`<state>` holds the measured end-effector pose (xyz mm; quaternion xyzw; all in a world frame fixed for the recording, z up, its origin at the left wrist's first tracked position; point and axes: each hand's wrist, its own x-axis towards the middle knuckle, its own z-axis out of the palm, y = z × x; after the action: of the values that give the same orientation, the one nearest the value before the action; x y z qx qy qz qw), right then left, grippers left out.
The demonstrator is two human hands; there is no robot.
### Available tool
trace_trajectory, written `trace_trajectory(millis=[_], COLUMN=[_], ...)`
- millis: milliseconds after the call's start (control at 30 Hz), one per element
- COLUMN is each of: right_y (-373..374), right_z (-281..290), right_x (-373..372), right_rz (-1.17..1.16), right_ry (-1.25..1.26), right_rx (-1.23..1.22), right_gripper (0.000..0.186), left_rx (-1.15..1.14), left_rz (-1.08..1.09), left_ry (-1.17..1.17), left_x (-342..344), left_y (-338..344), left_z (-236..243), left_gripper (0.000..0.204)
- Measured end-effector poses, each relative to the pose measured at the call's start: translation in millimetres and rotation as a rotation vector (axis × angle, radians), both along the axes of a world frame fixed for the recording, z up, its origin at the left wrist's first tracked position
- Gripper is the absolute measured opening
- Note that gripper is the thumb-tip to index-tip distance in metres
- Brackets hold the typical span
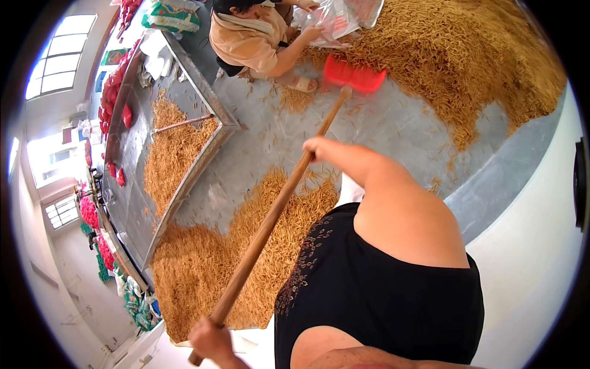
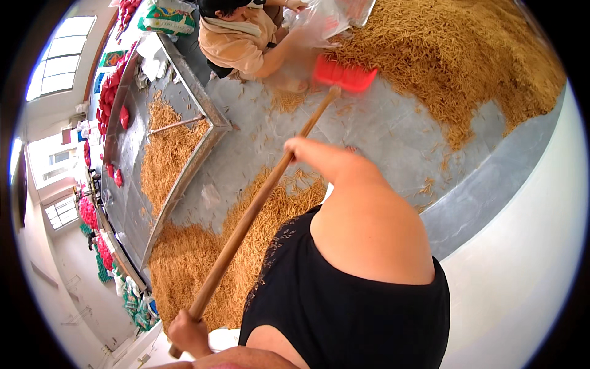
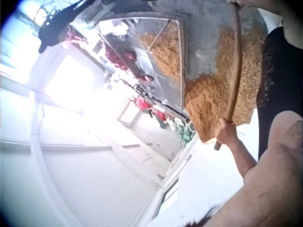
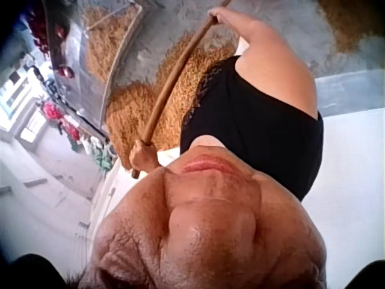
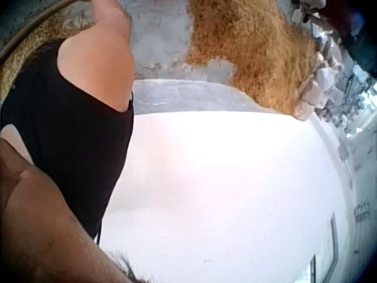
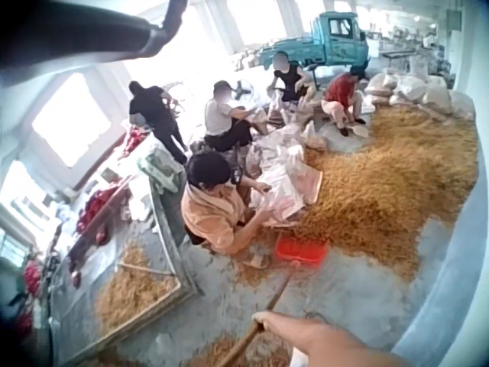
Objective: The person uses a red shovel to gather and move a large pile of grain on the floor. Other people in the background are seen bagging the grain into plastic bags.
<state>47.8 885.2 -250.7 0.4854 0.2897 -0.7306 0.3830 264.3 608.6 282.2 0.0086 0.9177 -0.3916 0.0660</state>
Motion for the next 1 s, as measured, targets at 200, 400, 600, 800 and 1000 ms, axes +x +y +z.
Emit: trace_trajectory(millis=[200,400,600,800,1000], right_y=[76.2,41.3,-1.0,-13.6,-16.9], right_z=[-42.9,-85.5,-94.2,-72.6,-57.7], right_x=[-50.7,0.2,73.4,109.5,130.1], right_rz=[-0.655,-0.492,-0.41,-0.359,-0.378], right_ry=[0.006,-0.139,-0.215,-0.236,-0.166], right_rx=[0.077,0.016,0.038,0.127,0.174], right_gripper=[0.013,0.011,0.015,0.014,0.014], left_rx=[0.051,0.324,0.206,0.21,0.307], left_rz=[-0.019,0.156,0.154,0.076,0.076], left_ry=[0.134,-0.065,-0.026,-0.019,-0.01], left_x=[-31.6,19.9,99.7,136.2,142.8], left_y=[65.2,7.0,-79.5,-126.4,-149.8], left_z=[-45.6,-118.2,-167.3,-178.5,-180.2], left_gripper=[0.018,0.032,0.028,0.026,0.023])
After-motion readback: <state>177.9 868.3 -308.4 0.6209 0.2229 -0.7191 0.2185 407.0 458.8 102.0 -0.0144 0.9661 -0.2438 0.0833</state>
